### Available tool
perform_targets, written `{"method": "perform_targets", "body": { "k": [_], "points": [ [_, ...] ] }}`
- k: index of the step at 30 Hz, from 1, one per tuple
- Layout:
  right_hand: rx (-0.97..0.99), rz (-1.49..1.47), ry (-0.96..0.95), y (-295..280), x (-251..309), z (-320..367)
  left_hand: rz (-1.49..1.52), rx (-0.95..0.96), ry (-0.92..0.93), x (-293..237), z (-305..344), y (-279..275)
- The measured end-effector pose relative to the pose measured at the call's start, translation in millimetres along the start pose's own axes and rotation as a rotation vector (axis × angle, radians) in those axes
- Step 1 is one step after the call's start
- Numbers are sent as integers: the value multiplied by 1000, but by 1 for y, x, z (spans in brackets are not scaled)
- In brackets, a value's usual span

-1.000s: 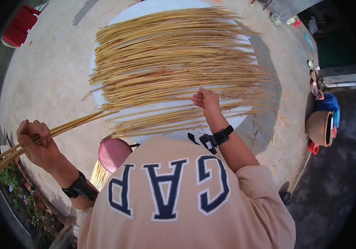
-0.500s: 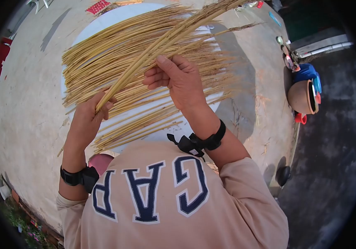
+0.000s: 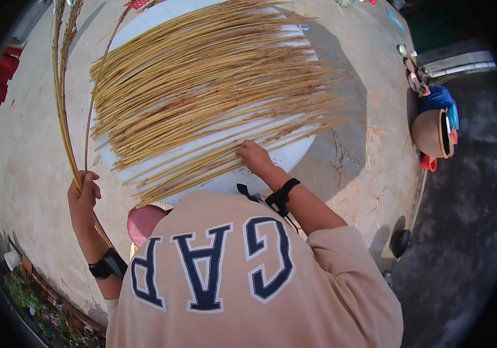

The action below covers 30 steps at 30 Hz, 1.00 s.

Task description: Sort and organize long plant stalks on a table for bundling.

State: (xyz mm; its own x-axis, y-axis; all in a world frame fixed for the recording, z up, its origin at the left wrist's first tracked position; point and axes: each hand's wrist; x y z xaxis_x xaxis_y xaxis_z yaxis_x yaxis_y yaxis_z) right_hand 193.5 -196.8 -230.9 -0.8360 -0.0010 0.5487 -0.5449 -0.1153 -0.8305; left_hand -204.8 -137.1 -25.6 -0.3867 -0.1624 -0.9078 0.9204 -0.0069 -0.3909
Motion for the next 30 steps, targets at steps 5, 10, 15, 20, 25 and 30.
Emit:
{"method": "perform_targets", "body": {
  "k": [5, 10, 15, 20, 25, 30],
  "points": [
    [-8, 139, 61, -3, 4, -15, 21, -64, -6, 6, 11, -2],
    [-28, 177, 67, 0, 8, -28, 19, -64, 3, 1, 16, 1],
    [8, 206, -27, -5, 18, -26, 38, -47, 19, 5, 20, 0],
    [-18, 183, 2, -3, 21, -27, 52, -65, 56, 6, 24, 3],
    [31, 188, -180, 0, 13, -27, 84, -77, 103, 2, 22, -1],
    [-70, 388, -413, -2, 15, -32, 114, -99, 222, 0, 18, 4]
  ]
}}
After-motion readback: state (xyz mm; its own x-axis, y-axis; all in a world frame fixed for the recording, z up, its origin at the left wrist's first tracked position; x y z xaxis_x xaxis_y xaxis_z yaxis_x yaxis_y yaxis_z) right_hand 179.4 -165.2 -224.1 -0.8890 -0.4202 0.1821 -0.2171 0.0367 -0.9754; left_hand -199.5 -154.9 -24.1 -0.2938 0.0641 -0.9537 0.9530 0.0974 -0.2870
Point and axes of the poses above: each hand's wrist, its own z-axis away from the middle knuckle, its own y-axis out of the palm, x = y × z, and after that the axes turned 8 degrees about y, right-handed
